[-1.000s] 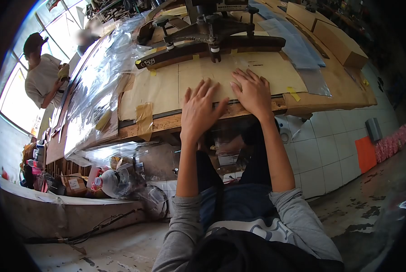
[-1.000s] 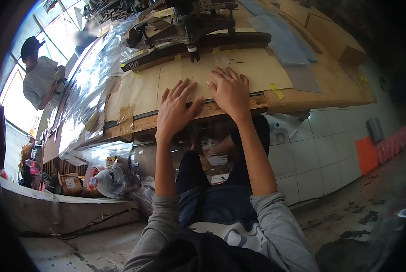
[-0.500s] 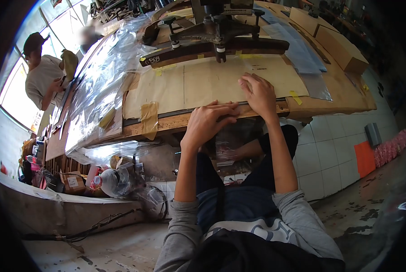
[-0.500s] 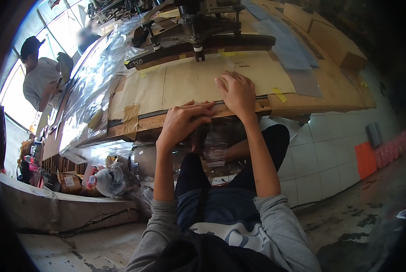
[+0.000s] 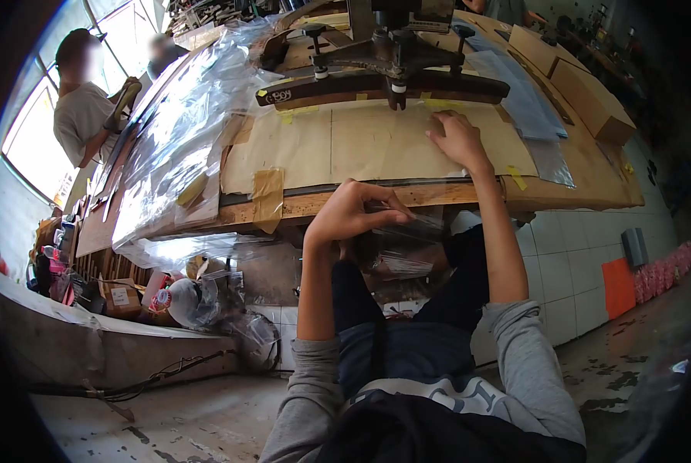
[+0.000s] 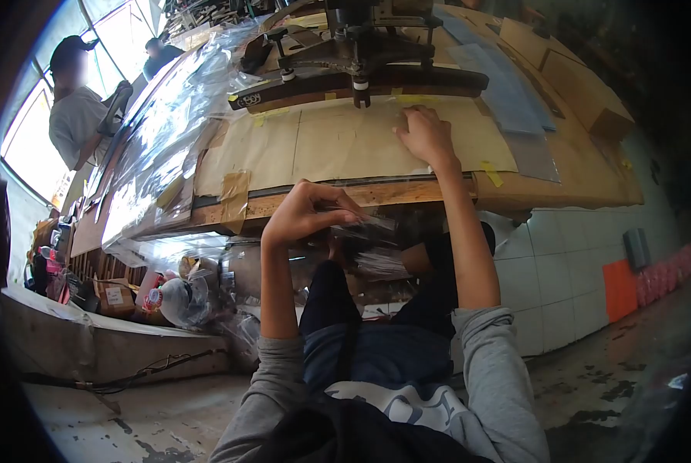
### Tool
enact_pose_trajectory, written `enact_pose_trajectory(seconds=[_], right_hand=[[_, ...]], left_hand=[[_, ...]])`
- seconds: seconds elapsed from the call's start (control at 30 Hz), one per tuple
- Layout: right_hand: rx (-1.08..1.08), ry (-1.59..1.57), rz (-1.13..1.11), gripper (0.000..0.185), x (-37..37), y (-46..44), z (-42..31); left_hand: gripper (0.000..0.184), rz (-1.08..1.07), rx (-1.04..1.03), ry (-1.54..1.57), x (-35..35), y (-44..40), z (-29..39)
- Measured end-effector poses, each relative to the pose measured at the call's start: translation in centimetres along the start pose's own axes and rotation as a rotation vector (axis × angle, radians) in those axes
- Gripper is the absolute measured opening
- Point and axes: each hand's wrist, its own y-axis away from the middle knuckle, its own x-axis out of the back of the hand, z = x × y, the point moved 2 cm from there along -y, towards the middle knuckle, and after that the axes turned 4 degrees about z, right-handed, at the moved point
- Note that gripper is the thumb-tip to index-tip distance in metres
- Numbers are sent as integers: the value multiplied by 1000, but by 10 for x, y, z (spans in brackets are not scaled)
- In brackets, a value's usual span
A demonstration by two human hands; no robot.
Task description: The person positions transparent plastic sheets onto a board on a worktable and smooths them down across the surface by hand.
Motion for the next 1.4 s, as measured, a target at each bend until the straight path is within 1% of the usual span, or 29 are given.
enact_pose_trajectory(seconds=[0.1, 0.2, 0.3, 0.4, 0.5, 0.6, 0.7, 0.8, 0.9, 1.0, 1.1, 1.2, 1.3, 1.4], right_hand=[[-51, -72, -169, 42, -10, -18, 9], [-99, -260, -339, 38, -1, -22, 4], [-67, -163, -242, 36, -5, -21, 7], [82, -120, -76, 34, -16, -21, 13], [12, -59, 28, 31, -13, -13, 2], [-140, -28, -281, 30, -15, -23, 8], [-86, -171, -308, 28, -20, -24, 13], [-55, -98, -170, 26, -9, -7, 4], [22, -49, 2, 30, -5, 5, -1], [-35, 1, 91, 32, 0, 9, -4], [-62, 33, 54, 31, 1, 9, -8], [-40, -6, 29, 28, -3, 5, -4], [-17, 27, 36, 27, -2, 5, -7], [48, 49, 132, 26, -5, 8, -8]], left_hand=[[19, -66, -18, 66, 3, -2, 0], [18, -76, -3, 56, 3, -2, 0], [18, -87, -13, -1, 3, -3, 0], [19, -95, 3, 23, 3, -3, -1], [18, -122, 32, 28, 4, -3, -2], [18, -115, 31, 56, 3, -3, -1], [18, -116, 120, 61, 3, -3, -2], [18, -121, 72, 51, 3, -3, 2], [17, -100, 21, 88, 2, -4, -2], [17, -103, -5, 65, 2, -4, -1], [16, -102, 95, 55, 3, -3, 0], [19, -106, 95, 57, 3, -3, 4], [19, -91, 93, 81, 2, -3, 6], [19, -83, 150, 66, 3, -2, 2]])
